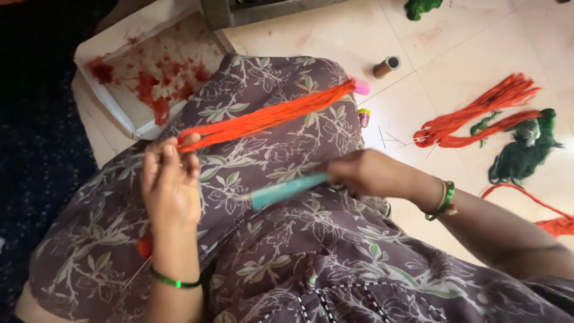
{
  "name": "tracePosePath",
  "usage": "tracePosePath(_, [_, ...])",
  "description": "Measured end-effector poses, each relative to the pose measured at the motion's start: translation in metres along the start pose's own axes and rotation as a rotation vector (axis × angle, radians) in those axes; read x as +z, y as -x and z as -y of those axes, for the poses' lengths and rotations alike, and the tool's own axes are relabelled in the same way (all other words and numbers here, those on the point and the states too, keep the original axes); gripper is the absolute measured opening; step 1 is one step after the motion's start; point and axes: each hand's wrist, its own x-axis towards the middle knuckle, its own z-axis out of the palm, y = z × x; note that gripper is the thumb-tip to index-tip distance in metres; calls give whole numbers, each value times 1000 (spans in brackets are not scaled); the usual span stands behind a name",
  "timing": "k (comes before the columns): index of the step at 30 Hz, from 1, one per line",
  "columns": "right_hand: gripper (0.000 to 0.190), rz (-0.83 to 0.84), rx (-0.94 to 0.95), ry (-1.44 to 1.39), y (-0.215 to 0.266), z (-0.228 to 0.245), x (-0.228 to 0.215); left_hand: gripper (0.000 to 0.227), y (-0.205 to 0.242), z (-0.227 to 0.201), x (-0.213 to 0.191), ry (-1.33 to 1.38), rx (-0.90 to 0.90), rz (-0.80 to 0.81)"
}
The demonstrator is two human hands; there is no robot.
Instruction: The person is seen manually attaching decorative tassels to the edge of a striped orange fabric using thread, a needle, and scissors.
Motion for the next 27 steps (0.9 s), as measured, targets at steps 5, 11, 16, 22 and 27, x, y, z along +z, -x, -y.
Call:
tracePosePath(5, [36, -637, 461, -245, -23, -23, 3, 10, 31, 5, -2, 141, -100, 66])
tracePosePath(11, [42, -629, 345, 487, -28, -93, 51, 9, 53, 18, -4, 107, -208, -27])
tracePosePath(16, [27, -848, 694, 411, -18, -146, 21, 8, 60, 19, -23, 36, -242, -119])
tracePosePath(22, [25, -325, 327, 582, -34, -95, 78, 7, 62, 25, -48, -1, -196, -104])
tracePosePath(27, [34, -640, 731, 209, -36, -109, 28, 6, 73, 35, -45, -19, -179, -124])
